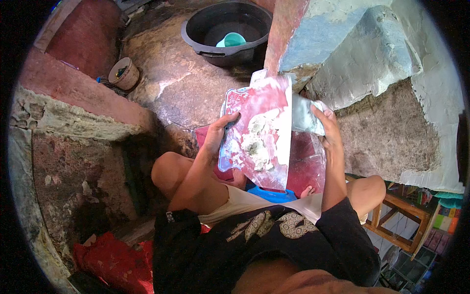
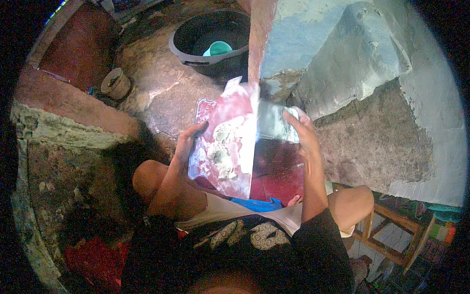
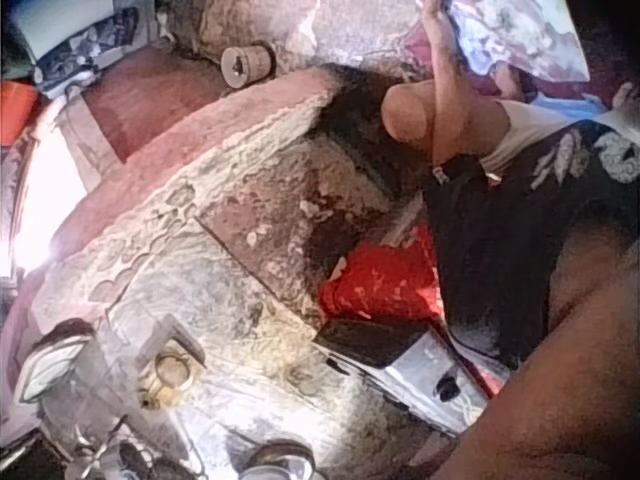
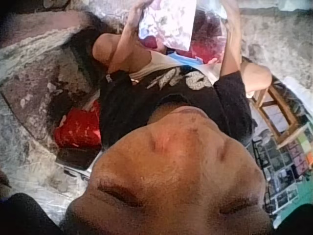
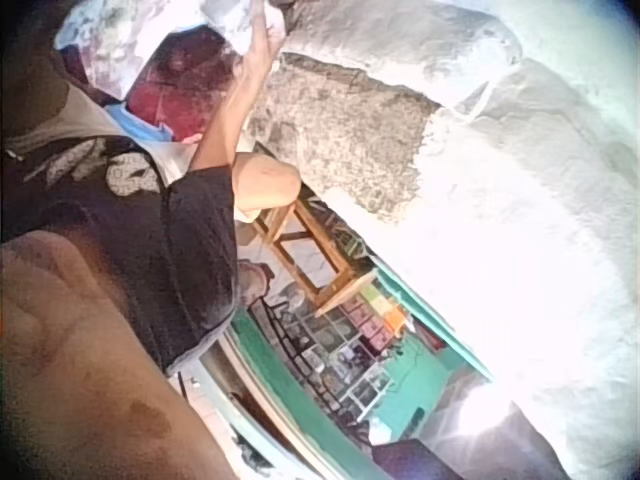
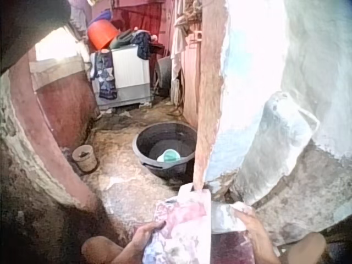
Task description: The person applies a white substance to a wall corner using a trowel and a hawk.
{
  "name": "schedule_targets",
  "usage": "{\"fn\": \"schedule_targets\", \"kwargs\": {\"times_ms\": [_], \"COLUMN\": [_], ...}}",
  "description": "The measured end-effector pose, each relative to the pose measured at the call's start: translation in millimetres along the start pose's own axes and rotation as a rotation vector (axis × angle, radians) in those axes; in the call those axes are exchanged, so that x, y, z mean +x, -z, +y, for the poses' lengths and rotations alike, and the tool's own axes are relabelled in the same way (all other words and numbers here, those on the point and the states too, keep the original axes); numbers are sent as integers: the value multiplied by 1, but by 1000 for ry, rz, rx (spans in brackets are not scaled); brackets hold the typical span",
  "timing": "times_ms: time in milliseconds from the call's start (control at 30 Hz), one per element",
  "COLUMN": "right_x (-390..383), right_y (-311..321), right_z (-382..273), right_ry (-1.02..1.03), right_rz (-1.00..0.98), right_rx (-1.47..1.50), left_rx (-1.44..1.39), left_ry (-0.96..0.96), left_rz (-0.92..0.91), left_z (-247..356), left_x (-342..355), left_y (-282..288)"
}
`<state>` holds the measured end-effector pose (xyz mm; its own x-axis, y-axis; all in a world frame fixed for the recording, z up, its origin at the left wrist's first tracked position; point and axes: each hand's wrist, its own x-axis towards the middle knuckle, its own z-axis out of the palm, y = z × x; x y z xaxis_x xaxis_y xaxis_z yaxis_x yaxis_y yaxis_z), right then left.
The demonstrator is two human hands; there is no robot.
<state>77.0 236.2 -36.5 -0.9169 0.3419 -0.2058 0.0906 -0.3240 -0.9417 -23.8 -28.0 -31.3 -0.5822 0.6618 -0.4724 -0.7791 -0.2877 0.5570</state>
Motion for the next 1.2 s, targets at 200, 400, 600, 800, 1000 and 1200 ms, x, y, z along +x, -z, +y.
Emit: {"fn": "schedule_targets", "kwargs": {"times_ms": [200, 400, 600, 800, 1000, 1200], "right_x": [-16, -17, -34, -53, -48, -45], "right_y": [-6, -41, -37, -16, -18, -15], "right_z": [-27, -38, -22, 6, 14, 19], "right_ry": [86, -18, 206, 179, 188, 173], "right_rz": [253, 38, 166, 236, 239, 244], "right_rx": [172, 497, 44, -225, -97, -12], "left_rx": [-15, -216, -134, -143, -75, -31], "left_ry": [-114, -151, -456, -508, -453, -464], "left_rz": [46, 23, 170, 238, 119, 78], "left_z": [5, -2, -6, -2, -11, -12], "left_x": [3, 14, 19, 10, 7, 4], "left_y": [-2, -5, 13, -2, 1, -3]}}
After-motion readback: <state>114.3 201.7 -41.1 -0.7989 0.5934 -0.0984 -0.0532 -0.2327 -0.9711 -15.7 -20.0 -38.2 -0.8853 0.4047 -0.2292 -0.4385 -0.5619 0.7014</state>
